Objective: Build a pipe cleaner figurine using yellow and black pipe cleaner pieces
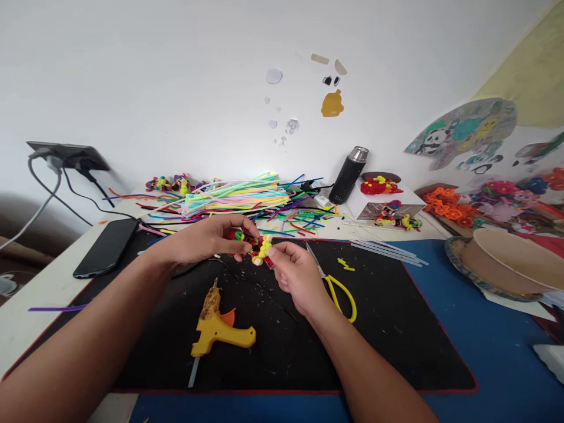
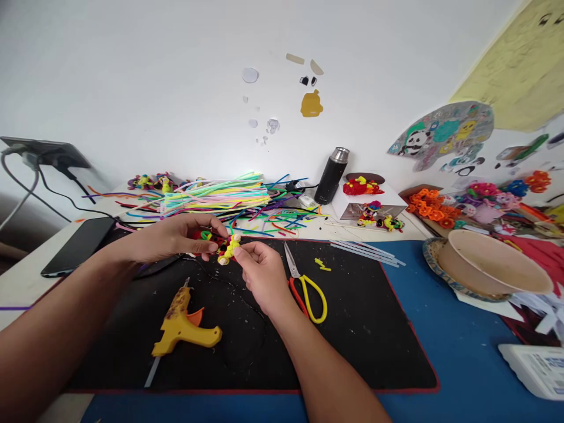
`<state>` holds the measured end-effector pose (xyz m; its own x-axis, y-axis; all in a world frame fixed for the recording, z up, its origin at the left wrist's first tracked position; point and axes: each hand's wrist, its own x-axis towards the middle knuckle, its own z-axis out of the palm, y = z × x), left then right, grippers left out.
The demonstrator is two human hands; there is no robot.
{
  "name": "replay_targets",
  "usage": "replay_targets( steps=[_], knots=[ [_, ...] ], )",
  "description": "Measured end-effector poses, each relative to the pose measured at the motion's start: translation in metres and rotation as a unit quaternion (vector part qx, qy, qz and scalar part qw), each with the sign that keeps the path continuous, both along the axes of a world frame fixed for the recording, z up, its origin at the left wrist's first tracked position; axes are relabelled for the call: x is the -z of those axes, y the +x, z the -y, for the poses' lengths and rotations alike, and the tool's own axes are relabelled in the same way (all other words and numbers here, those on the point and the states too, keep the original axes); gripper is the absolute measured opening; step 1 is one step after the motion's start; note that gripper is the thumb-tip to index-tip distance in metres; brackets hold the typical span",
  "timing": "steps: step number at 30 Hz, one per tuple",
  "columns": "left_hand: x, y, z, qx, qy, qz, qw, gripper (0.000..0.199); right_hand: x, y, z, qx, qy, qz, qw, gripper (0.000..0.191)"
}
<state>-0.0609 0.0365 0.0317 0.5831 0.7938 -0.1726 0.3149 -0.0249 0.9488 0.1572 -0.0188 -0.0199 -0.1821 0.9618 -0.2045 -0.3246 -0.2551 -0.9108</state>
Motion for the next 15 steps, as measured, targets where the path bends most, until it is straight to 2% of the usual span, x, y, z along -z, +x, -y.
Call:
replay_targets(
  steps=[15],
  knots=[
    [0.0011,-0.0012,-0.0014,-0.004,0.020,-0.011,1.000,0.036,0.0036,0.0002,-0.0012,0.002,0.017,0.025,1.000,0.043]
  ],
)
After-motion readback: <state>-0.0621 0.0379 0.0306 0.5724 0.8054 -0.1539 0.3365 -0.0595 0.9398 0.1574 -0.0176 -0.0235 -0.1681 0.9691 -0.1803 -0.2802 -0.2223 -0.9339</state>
